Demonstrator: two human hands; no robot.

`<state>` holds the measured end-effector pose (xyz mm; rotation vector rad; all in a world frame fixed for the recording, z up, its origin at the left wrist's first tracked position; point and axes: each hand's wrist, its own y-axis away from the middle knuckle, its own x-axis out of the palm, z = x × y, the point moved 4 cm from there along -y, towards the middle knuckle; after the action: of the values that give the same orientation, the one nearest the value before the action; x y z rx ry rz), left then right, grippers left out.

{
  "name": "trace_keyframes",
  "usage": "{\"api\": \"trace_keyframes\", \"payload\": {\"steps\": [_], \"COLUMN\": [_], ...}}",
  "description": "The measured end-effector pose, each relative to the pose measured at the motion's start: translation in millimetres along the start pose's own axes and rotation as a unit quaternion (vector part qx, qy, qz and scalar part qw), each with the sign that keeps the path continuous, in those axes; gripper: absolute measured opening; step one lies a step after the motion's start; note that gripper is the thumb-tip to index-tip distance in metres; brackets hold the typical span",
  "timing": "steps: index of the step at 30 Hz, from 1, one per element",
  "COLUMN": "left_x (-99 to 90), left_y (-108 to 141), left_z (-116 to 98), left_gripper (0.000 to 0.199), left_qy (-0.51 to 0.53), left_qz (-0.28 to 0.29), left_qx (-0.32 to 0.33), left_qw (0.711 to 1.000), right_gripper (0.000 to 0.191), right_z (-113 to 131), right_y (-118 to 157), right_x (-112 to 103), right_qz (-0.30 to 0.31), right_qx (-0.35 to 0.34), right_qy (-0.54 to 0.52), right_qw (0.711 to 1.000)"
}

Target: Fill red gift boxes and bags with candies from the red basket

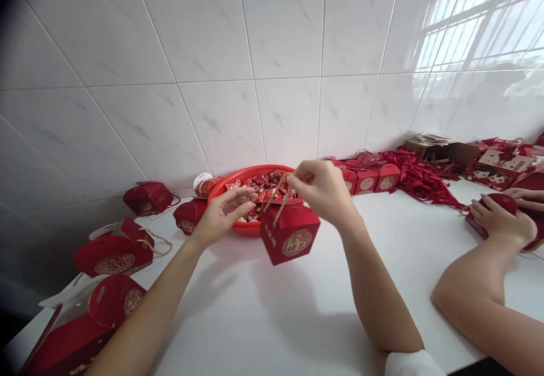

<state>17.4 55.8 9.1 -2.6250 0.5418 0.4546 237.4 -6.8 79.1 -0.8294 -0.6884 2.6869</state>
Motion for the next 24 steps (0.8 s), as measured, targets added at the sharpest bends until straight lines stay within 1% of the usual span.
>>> {"api": "trace_keyframes", "payload": {"steps": [1,3,4,6,10,13,15,17,19,21,24], "left_x": [0.4,1.3,2.3,4.2,3.9,2.8,2.5,2.6,3.2,3.9,4.6], "left_y": [-5.3,-12.6,-14.6,-16.2,-15.8,-15.8,-15.8,-15.8,-15.8,-15.8,-15.9], "left_z": [12.7,33.0,39.5,46.2,45.7,45.0,45.6,46.4,46.7,46.8,47.1], "left_gripper": [0.046,0.039,0.036,0.032,0.029,0.028,0.029,0.029,0.028,0.028,0.027], "left_qy": [-0.016,-0.086,-0.116,-0.15,-0.142,-0.118,-0.116,-0.124,-0.134,-0.142,-0.151], "left_qz": [-0.001,-0.001,0.008,0.029,0.043,0.047,0.048,0.049,0.049,0.048,0.047], "left_qx": [-0.017,-0.041,-0.046,-0.051,-0.057,-0.059,-0.06,-0.059,-0.055,-0.051,-0.05], "left_qw": [1.0,0.995,0.992,0.987,0.987,0.99,0.99,0.989,0.988,0.987,0.986], "right_gripper": [0.026,0.028,0.028,0.028,0.02,0.014,0.013,0.012,0.015,0.018,0.022], "right_z": [-6.3,-22.8,-33.0,-56.5,-109.8,-145.6,-163.8,-176.9,-186.7,-195.0,-206.7], "right_y": [-4.5,-13.9,-18.3,-26.6,-36.7,-36.9,-36.0,-36.0,-37.5,-40.0,-43.2], "right_x": [-7.9,-21.9,-28.2,-37.2,-53.3,-75.4,-92.9,-108.8,-120.1,-126.4,-129.1], "right_qz": [-0.031,-0.094,-0.129,-0.169,-0.174,-0.192,-0.217,-0.248,-0.268,-0.279,-0.29], "right_qx": [0.005,0.016,0.025,0.044,0.103,0.15,0.174,0.192,0.2,0.196,0.187], "right_qy": [-0.009,-0.017,-0.016,-0.009,0.048,0.087,0.082,0.07,0.062,0.057,0.06], "right_qw": [0.999,0.995,0.991,0.985,0.978,0.966,0.957,0.947,0.94,0.938,0.937]}}
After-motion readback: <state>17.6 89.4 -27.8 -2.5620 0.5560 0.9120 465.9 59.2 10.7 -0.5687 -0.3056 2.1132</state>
